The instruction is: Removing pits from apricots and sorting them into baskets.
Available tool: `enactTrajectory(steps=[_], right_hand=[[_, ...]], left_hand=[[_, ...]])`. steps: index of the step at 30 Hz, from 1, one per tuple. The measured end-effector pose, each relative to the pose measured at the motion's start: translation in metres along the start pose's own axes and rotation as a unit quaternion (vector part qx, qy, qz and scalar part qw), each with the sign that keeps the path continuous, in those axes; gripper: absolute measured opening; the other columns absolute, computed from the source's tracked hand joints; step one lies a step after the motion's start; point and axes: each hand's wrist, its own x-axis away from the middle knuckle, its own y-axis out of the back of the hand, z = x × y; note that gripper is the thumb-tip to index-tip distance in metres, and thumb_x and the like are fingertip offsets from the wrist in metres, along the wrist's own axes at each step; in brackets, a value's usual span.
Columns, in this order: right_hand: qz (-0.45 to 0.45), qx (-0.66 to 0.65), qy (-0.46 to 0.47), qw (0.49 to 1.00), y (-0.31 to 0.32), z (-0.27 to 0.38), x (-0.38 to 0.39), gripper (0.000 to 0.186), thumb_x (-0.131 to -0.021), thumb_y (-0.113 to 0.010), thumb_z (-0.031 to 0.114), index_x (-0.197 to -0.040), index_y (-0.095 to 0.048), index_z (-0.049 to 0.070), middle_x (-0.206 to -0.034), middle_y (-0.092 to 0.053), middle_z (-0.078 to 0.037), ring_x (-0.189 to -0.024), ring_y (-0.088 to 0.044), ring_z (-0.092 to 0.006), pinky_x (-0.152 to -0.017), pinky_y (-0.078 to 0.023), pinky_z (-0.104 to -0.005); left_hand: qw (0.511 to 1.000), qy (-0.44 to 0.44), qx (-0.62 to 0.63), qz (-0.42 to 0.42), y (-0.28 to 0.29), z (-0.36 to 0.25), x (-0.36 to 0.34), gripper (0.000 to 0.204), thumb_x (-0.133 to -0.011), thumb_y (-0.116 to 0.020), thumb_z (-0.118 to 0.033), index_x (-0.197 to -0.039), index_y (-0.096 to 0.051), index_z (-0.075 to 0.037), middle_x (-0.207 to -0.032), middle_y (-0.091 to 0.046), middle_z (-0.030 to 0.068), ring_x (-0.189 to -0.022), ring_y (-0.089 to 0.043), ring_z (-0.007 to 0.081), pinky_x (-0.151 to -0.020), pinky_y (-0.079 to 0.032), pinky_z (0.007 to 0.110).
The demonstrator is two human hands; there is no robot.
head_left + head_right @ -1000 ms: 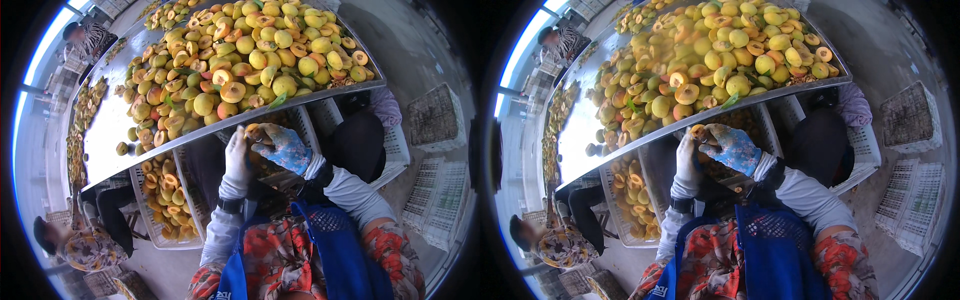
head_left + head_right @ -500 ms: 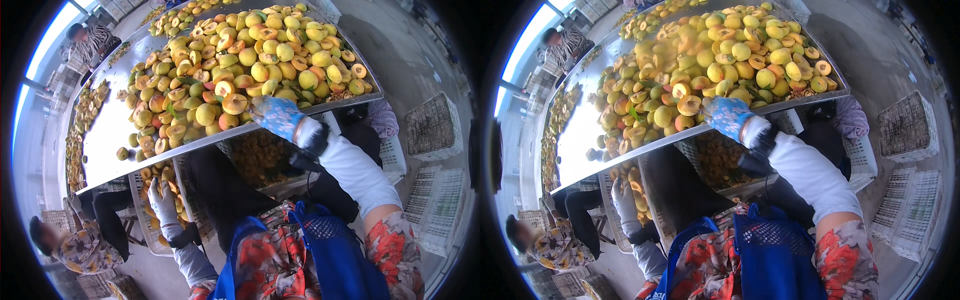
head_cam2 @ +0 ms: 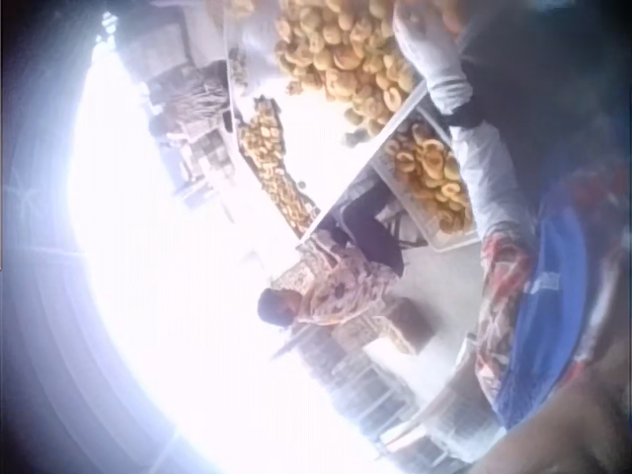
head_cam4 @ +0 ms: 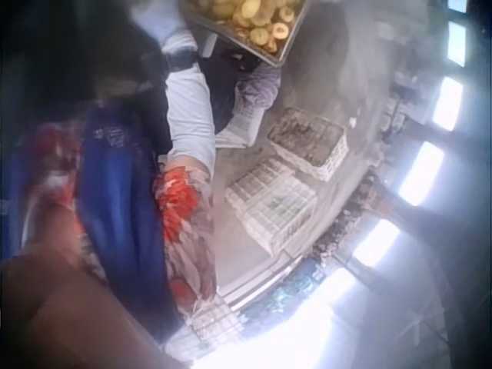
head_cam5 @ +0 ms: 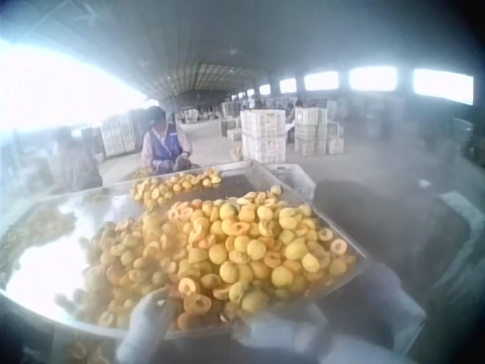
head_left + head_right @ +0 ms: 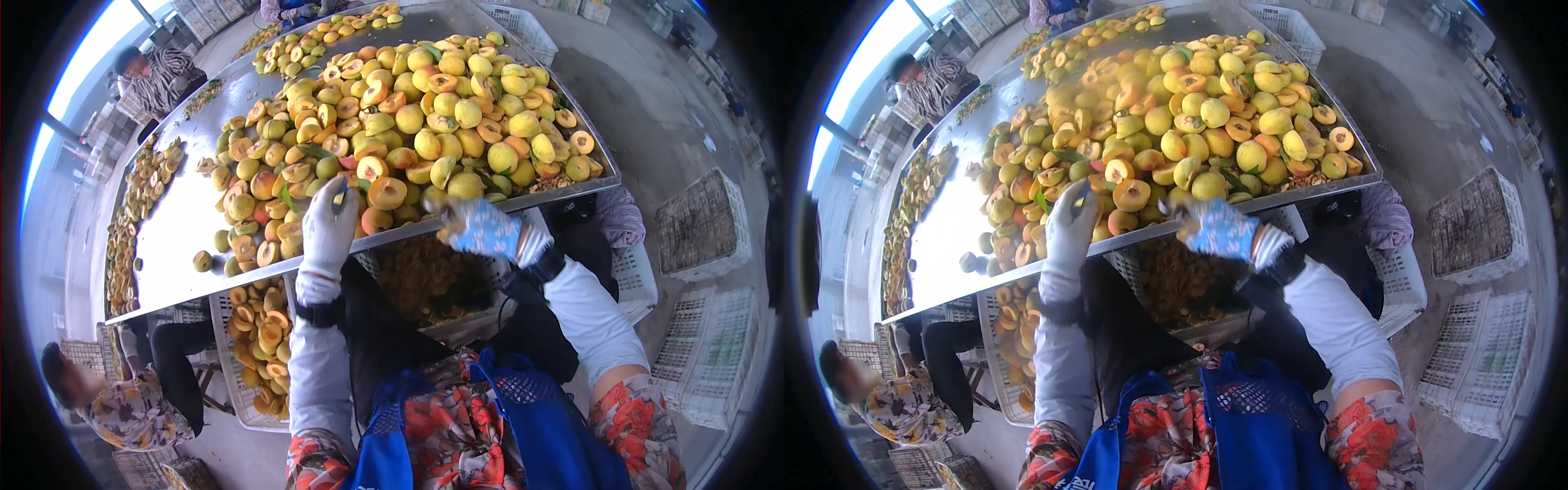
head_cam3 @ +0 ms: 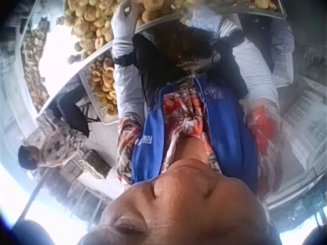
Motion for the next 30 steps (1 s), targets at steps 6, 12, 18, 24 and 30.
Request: enactTrajectory(steps=[6, 12, 18, 24, 30], right_hand=[[0.061, 0.032, 0.045, 0.997, -0.027, -0.010, 0.022, 0.048, -0.081, -0.068, 0.024, -0.115, -0.049, -0.003, -0.100, -0.060, -0.028, -0.097, -0.059, -0.0421, -0.077, -0.050, -0.0447], [-0.079, -0.119, 0.006, 0.990, -0.039, -0.009, 0.027, 0.040, -0.084, -0.068, 0.027, -0.106, -0.054, -0.003, -0.089, -0.064, -0.022, -0.088, -0.061, -0.0405, -0.076, -0.049, -0.0421], [-0.144, -0.228, 0.026, 0.963, -0.011, 0.017, 0.016, 0.026, -0.089, -0.063, 0.022, -0.100, -0.055, 0.000, -0.086, -0.063, -0.020, -0.081, -0.062, -0.0391, -0.069, -0.049, -0.0413], [-0.250, -0.029, 0.116, 0.961, -0.037, 0.047, -0.009, 0.034, -0.092, -0.057, 0.031, -0.096, -0.054, -0.003, -0.078, -0.062, -0.022, -0.073, -0.062, -0.0412, -0.064, -0.048, -0.0495], [-0.200, 0.103, 0.053, 0.973, -0.044, 0.062, 0.011, 0.037, -0.092, -0.058, 0.034, -0.099, -0.052, -0.001, -0.071, -0.061, -0.021, -0.063, -0.062, -0.0384, -0.055, -0.048, -0.0479]], left_hand=[[0.989, -0.090, -0.118, 0.015, -0.040, 0.027, -0.081, 0.048, -0.084, -0.068, -0.026, -0.124, -0.056, -0.002, -0.111, -0.064, 0.0192, -0.101, -0.062, 0.0337, -0.090, -0.047, 0.039], [0.976, 0.030, -0.076, 0.201, -0.049, 0.021, -0.129, 0.053, -0.079, -0.075, -0.022, -0.126, -0.056, -0.006, -0.105, -0.067, 0.0137, -0.088, -0.064, 0.0209, -0.079, -0.052, 0.031], [0.878, 0.114, 0.444, 0.136, -0.018, -0.033, -0.075, 0.035, -0.088, -0.063, -0.012, -0.118, -0.052, 0.001, -0.099, -0.061, 0.0090, -0.085, -0.063, 0.0184, -0.075, -0.058, 0.036], [0.837, 0.037, 0.525, 0.150, -0.017, -0.038, 0.002, 0.031, -0.092, -0.058, -0.014, -0.118, -0.051, 0.001, -0.103, -0.060, 0.0126, -0.090, -0.061, 0.0218, -0.080, -0.053, 0.035], [0.720, 0.158, 0.662, 0.137, -0.037, -0.042, 0.035, 0.038, -0.096, -0.053, -0.027, -0.120, -0.050, 0.002, -0.106, -0.060, 0.0168, -0.097, -0.061, 0.0279, -0.086, -0.051, 0.040]])
